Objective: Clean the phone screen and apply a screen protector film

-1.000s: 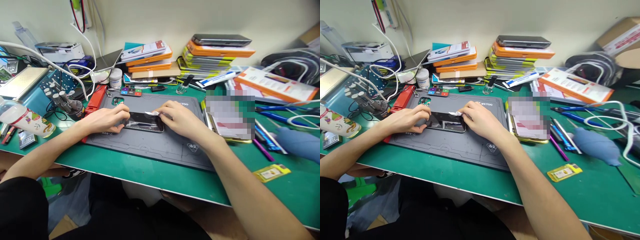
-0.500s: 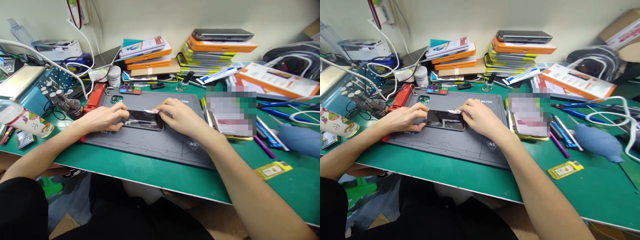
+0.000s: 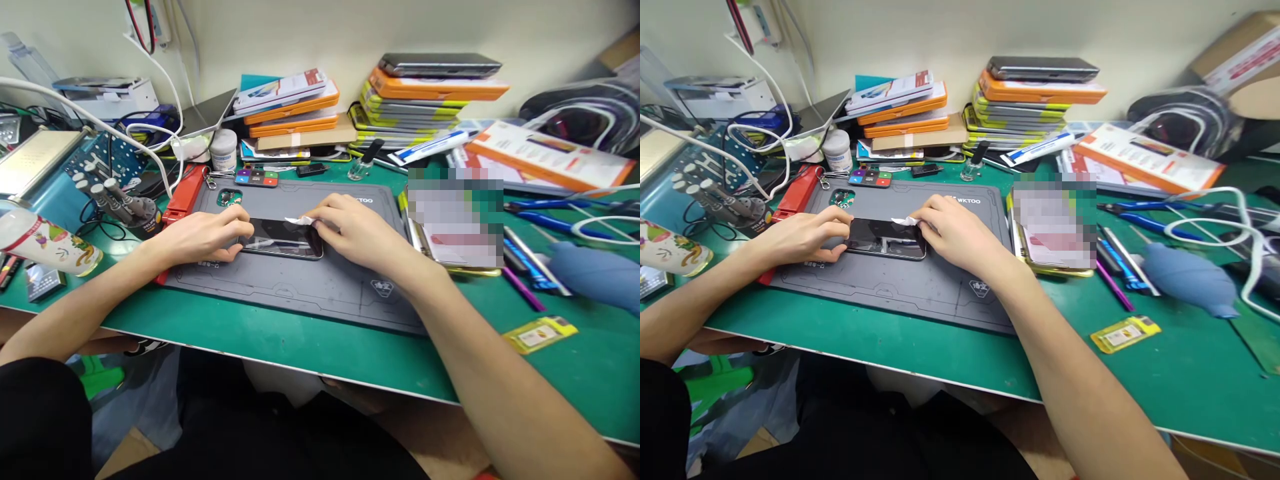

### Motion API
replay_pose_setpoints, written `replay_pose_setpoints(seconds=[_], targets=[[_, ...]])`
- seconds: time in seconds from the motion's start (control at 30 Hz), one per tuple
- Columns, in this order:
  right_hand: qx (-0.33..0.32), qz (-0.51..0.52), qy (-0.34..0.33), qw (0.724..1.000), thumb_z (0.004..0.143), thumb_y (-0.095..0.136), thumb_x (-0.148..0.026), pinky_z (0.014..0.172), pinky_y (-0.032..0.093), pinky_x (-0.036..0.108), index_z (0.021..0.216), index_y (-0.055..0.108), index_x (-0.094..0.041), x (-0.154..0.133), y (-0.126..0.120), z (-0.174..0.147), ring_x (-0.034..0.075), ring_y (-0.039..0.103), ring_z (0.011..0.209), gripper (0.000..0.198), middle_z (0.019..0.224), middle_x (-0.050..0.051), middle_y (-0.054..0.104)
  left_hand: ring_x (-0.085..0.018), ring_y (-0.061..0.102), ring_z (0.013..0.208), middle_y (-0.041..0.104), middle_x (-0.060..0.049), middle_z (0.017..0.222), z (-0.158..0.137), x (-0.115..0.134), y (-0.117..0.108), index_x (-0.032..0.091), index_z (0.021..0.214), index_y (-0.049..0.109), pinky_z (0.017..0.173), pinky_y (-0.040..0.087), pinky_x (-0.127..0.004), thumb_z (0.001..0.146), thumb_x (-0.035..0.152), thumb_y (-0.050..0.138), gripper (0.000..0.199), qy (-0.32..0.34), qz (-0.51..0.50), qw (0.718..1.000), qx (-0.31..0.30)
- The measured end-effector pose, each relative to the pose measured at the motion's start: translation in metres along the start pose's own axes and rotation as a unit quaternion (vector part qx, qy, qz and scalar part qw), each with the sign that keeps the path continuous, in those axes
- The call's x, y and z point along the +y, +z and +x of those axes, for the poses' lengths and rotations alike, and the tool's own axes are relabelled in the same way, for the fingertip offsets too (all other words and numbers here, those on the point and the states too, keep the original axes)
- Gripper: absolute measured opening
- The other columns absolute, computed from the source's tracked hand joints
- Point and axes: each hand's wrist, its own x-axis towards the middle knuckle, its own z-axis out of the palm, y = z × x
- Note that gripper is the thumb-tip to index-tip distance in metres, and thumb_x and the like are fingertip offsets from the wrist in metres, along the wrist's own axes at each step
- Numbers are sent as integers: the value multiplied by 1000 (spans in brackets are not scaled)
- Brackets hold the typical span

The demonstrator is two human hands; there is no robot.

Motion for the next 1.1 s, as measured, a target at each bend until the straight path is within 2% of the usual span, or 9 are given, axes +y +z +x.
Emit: replay_pose_setpoints(seconds=[0.43, 0.67, 0.97, 1.1], targets=[[-2, -9, -2, 1000, 109, 47, -27, 97, 57, 57, 120, 81, -27, -2, -2, 0, 34, 68, 104, 36, 114, 14, 73, -12, 69, 69, 69, -6, 127, 0, 1, -1, 27, 124, 50, 52, 48, -26, 105, 25, 58, 21, -1, 12, 1000, 7], [-8, -15, -1, 1000, 109, 47, -26, 98, 57, 56, 119, 81, -25, -2, -3, 1, 34, 68, 105, 35, 115, 15, 72, -13, 70, 71, 70, -6, 125, 0, 1, 0, 26, 122, 51, 53, 49, -26, 105, 24, 57, 19, 8, 10, 1000, 7], [-5, -16, -2, 1000, 109, 46, -26, 97, 57, 57, 121, 82, -28, -3, -3, 1, 34, 67, 103, 38, 114, 14, 73, -12, 72, 75, 71, -5, 126, 2, 1, -2, 26, 121, 53, 55, 50, -26, 104, 24, 56, 17, 2, 27, 1000, -7], [-12, -15, 3, 1000, 109, 46, -26, 97, 58, 57, 120, 82, -27, -4, -4, 1, 34, 68, 104, 37, 114, 14, 73, -14, 73, 75, 72, -6, 126, 2, 1, -2, 26, 121, 52, 53, 50, -26, 105, 24, 55, 17, 5, 30, 1000, 6]])
